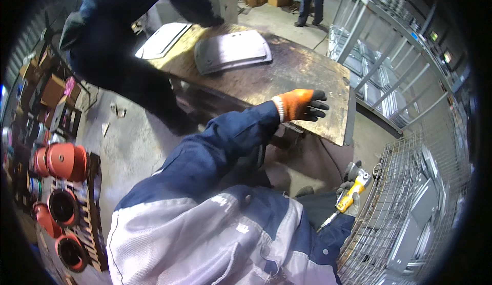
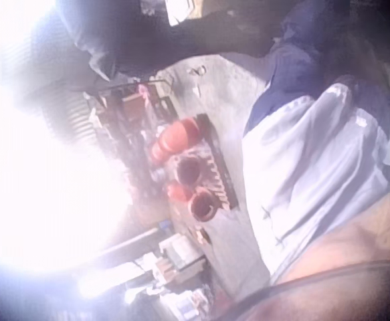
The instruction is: The person sits on the floor and uses a handheld angle grinder to smooth the edges of metal parts. They repeatedly pick up parts from a wire basket, grind the edges, and place the finished parts back into the basket.
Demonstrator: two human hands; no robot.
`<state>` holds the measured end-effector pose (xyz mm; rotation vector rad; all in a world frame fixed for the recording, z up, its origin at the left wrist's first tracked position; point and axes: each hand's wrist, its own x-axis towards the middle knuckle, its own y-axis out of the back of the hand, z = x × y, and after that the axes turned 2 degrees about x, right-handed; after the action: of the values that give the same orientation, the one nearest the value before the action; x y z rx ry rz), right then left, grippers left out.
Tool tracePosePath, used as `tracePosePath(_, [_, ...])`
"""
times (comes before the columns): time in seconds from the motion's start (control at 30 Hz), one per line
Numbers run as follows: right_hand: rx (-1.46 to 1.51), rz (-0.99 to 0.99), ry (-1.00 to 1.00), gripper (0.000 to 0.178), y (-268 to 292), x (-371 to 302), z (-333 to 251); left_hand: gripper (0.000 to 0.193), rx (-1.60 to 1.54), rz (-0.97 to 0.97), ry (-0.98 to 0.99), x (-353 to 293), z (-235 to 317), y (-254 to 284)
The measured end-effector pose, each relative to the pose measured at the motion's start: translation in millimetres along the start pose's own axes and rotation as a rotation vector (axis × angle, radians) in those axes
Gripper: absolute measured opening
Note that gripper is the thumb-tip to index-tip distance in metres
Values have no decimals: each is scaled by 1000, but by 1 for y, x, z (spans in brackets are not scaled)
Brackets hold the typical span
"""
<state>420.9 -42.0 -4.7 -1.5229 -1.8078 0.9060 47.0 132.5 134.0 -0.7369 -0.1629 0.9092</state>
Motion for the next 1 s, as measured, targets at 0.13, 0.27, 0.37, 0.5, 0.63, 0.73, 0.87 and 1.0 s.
tracePosePath(0.13, [-86,-35,70,48,-4,-38,-22,41,179,-55,-118,0,-13,-13])
tracePosePath(0.27, [172,58,155,49,21,-73,-14,48,25,-336,61,26,-36,-47])
tracePosePath(0.37, [293,81,226,49,30,-74,0,50,185,-387,155,44,-62,-105])
tracePosePath(0.5, [223,317,193,43,27,-62,3,54,431,-316,232,71,-75,-184])
tracePosePath(0.63, [217,399,238,44,27,-85,-10,58,463,-566,331,117,-132,-262])
tracePosePath(0.73, [210,388,316,46,33,-111,-19,59,303,-714,508,156,-194,-319])
tracePosePath(0.87, [183,370,242,44,37,-133,-37,60,215,-698,703,205,-291,-386])
tracePosePath(1.0, [223,459,315,39,27,-160,-44,54,165,-455,921,234,-383,-437])
